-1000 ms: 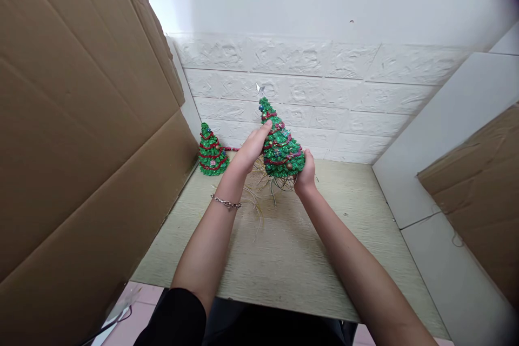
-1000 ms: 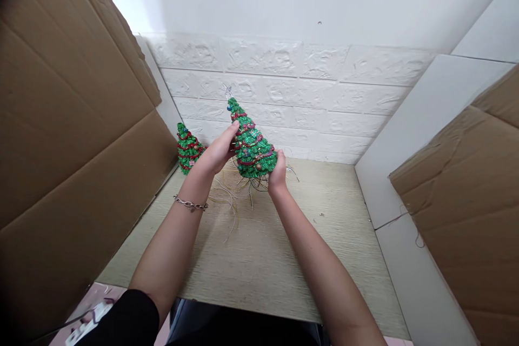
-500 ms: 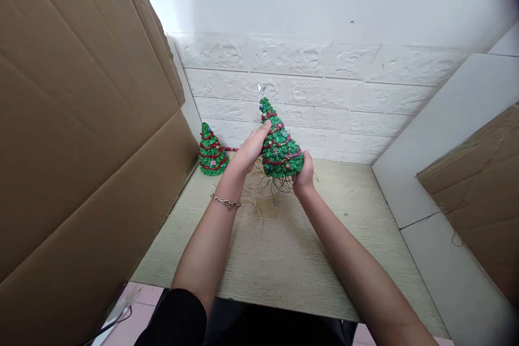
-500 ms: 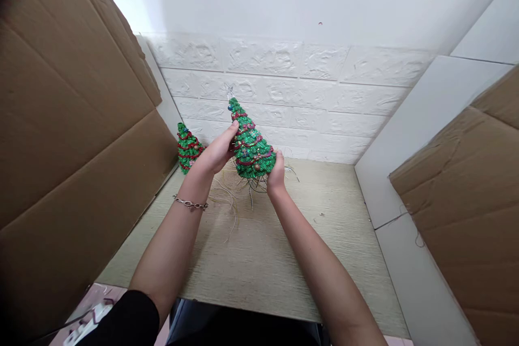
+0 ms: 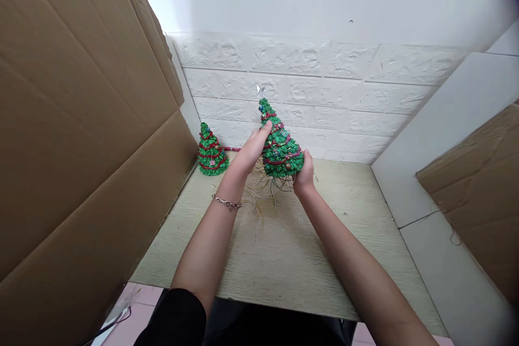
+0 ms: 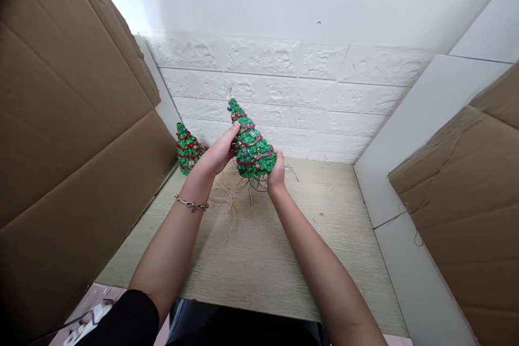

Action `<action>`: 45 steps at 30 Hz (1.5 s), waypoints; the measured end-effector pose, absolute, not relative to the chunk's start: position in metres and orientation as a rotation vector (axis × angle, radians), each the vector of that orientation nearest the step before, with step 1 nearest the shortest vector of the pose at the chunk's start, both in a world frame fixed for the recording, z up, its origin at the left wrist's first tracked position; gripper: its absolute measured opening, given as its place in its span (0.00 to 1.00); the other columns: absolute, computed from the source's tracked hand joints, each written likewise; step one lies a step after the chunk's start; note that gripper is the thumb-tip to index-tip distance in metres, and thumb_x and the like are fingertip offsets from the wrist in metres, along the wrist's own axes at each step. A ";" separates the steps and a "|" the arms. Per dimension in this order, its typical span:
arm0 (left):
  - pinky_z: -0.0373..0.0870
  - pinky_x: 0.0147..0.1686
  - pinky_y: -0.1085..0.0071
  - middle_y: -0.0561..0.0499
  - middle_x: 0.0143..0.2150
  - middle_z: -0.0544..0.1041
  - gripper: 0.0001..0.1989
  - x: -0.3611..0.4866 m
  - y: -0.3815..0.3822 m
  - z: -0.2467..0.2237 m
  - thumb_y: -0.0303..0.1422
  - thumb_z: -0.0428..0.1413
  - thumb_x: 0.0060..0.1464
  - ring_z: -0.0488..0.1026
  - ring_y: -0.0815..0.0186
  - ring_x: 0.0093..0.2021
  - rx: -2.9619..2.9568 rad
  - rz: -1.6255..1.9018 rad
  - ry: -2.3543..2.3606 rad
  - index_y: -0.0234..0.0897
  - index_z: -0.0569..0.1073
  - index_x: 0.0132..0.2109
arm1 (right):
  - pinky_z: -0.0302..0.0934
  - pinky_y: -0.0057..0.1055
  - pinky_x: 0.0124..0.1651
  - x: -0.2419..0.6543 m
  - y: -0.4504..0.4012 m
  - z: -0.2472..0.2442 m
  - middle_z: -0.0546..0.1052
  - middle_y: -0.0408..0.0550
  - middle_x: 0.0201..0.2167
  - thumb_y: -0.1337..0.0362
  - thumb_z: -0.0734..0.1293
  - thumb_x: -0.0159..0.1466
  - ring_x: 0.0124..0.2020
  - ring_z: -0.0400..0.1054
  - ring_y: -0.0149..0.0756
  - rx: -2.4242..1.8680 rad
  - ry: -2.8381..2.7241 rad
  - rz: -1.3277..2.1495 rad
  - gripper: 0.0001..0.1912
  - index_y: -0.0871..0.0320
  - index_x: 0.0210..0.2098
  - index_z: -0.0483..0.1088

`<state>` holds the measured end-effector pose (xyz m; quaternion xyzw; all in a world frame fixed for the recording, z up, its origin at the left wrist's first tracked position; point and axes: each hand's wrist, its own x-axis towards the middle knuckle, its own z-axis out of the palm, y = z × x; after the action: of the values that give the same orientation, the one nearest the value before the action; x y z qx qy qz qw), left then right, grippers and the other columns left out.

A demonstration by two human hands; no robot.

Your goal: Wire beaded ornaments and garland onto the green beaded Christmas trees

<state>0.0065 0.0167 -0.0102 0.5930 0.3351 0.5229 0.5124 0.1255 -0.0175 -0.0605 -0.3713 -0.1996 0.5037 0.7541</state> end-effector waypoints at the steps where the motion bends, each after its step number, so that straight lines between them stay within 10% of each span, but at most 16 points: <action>1: 0.69 0.57 0.51 0.41 0.52 0.77 0.25 0.006 0.017 -0.010 0.56 0.57 0.53 0.71 0.49 0.57 1.396 1.232 0.824 0.39 0.75 0.43 | 0.63 0.27 0.36 0.126 -0.017 -0.061 0.76 0.40 0.27 0.60 0.52 0.70 0.30 0.70 0.32 -0.814 -0.420 1.105 0.19 0.57 0.31 0.69; 17: 0.67 0.36 0.64 0.46 0.36 0.74 0.24 0.005 0.007 -0.001 0.57 0.60 0.50 0.71 0.60 0.37 1.384 1.163 0.948 0.38 0.69 0.33 | 0.68 0.31 0.36 0.129 -0.024 -0.053 0.80 0.45 0.32 0.58 0.50 0.71 0.33 0.74 0.35 -0.750 -0.336 1.295 0.24 0.58 0.36 0.74; 27: 0.70 0.52 0.59 0.41 0.48 0.78 0.34 0.010 0.000 0.002 0.59 0.62 0.44 0.74 0.51 0.53 1.408 1.072 0.605 0.36 0.72 0.48 | 0.71 0.35 0.37 0.125 -0.032 -0.043 0.80 0.47 0.32 0.60 0.51 0.69 0.34 0.74 0.39 -0.731 -0.403 1.514 0.21 0.58 0.39 0.75; 34: 0.74 0.46 0.61 0.43 0.45 0.79 0.27 0.008 -0.005 0.007 0.44 0.70 0.37 0.77 0.56 0.44 1.374 1.188 0.635 0.36 0.72 0.43 | 0.71 0.39 0.35 0.121 -0.032 -0.045 0.80 0.50 0.37 0.54 0.52 0.69 0.36 0.73 0.41 -0.778 -0.557 1.568 0.22 0.56 0.41 0.74; 40: 0.75 0.46 0.58 0.42 0.44 0.79 0.29 -0.004 -0.006 0.016 0.43 0.71 0.35 0.77 0.54 0.45 1.507 1.322 0.705 0.36 0.73 0.44 | 0.67 0.37 0.49 0.163 -0.010 -0.069 0.80 0.46 0.41 0.58 0.54 0.70 0.44 0.73 0.40 -1.526 -1.481 0.826 0.20 0.55 0.45 0.75; 45: 0.73 0.51 0.58 0.44 0.45 0.79 0.28 -0.020 -0.004 0.022 0.42 0.71 0.36 0.76 0.54 0.48 1.585 1.529 0.851 0.37 0.73 0.44 | 0.53 0.40 0.61 0.210 -0.005 -0.084 0.74 0.66 0.51 0.71 0.59 0.65 0.55 0.66 0.51 -1.884 -1.599 0.440 0.16 0.67 0.43 0.79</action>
<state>-0.0201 -0.0040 0.0220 0.6209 0.3333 0.5990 0.3803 0.2100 -0.0054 -0.0841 -0.7135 -0.6055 0.1667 0.3107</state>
